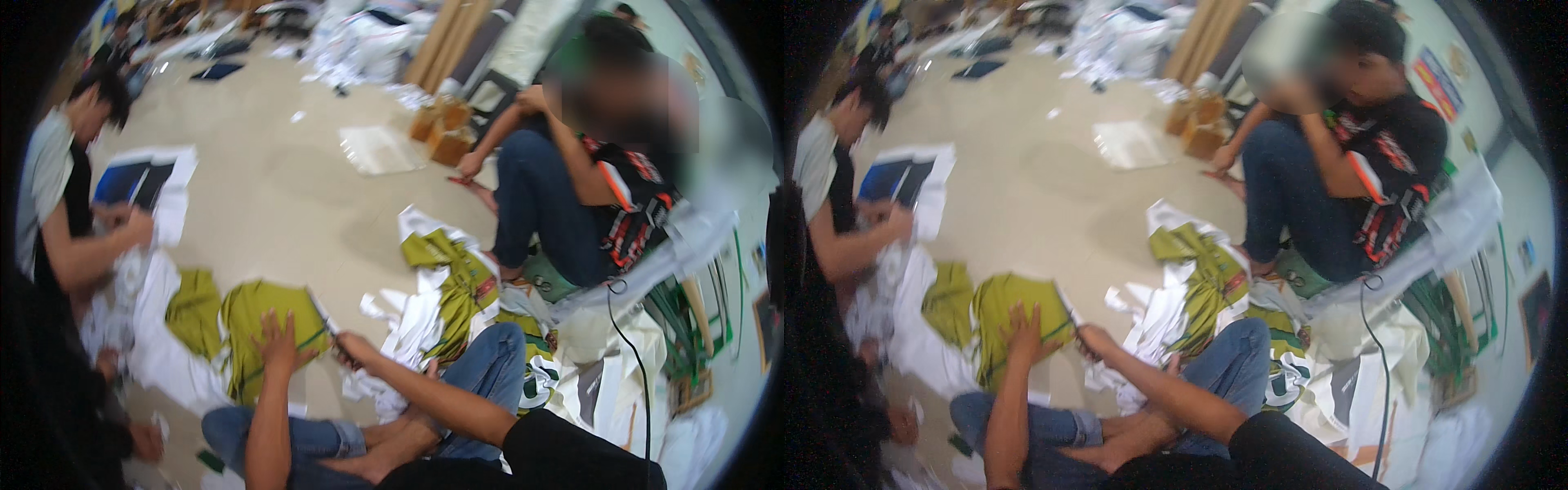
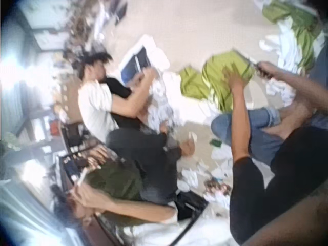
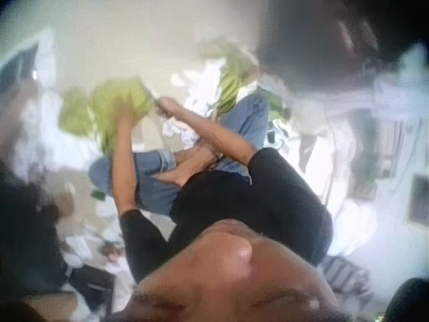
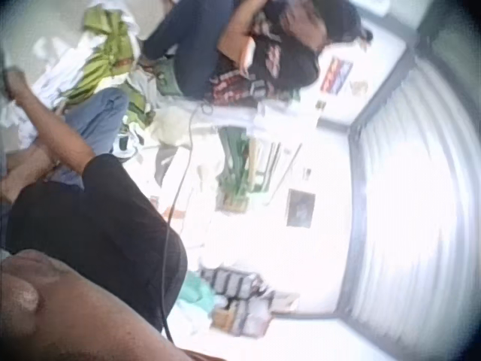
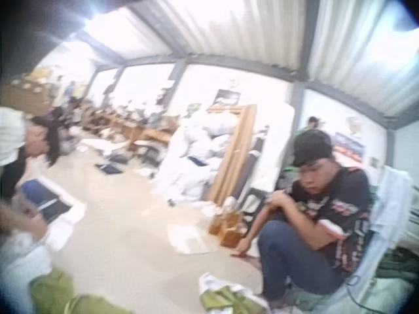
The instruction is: The person sits on the floor and uses scissors to cut a green t-shirt along a white paper pattern. They hold the fabric steady with one hand while cutting with the other, occasionally adjusting the shirt's position to follow the pattern lines.
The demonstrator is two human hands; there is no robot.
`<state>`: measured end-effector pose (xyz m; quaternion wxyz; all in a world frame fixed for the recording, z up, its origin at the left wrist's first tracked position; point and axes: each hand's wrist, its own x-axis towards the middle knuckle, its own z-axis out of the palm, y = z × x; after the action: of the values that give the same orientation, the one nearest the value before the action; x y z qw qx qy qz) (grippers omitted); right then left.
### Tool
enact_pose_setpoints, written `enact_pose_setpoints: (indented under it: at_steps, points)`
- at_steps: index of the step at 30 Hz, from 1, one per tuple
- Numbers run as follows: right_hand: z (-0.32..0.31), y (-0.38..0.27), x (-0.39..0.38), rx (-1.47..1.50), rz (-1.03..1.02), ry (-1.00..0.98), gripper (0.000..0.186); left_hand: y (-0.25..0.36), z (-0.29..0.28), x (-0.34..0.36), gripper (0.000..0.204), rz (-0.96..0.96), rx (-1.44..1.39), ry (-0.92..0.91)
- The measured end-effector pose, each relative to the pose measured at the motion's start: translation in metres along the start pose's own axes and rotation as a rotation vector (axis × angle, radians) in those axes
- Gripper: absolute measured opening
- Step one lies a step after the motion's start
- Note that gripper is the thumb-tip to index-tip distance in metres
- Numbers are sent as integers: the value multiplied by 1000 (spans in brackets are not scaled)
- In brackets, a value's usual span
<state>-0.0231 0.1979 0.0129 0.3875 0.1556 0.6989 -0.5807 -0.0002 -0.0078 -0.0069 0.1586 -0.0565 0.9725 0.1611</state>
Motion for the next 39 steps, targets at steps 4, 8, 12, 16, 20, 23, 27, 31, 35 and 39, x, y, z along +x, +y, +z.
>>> enact_pose_setpoints:
  at_steps: [4, 8, 12, 16, 20, 23, 27, 31, 35, 39]
  points:
    - [-13, -7, 0, -29, -52, -43, 29, -4, -14, -9, 119, -23, 30, 80]
    - [-54, 12, -25, -12, -113, 71, 27, 8, -24, -18, 102, -254, -59, 187]
    - [-82, 49, -48, -51, -120, 173, 50, -27, -8, -4, 66, -204, -94, 357]
    - [-63, 62, -49, 112, -21, 63, 44, -76, 44, -4, 29, 176, -149, 627]
    - [-82, 49, -50, 339, 19, -10, 31, -2, 43, -35, 23, 300, -397, 502]
    - [-73, 33, -61, 456, -30, -5, 36, -23, -1, -39, 26, 268, -380, 569]
    - [-70, 29, -63, 523, -19, -52, 37, -91, -132, -27, 29, 297, -220, 837]
    - [-60, 23, -61, 521, 11, -71, 38, -107, -217, -40, 29, -26, -393, 883]
    - [-70, 24, -56, 482, -11, -112, 37, 122, -240, -90, 41, 119, -706, 396]
    - [-68, 26, -61, 439, 16, -85, 46, 256, -220, -149, 52, 638, -584, -28]
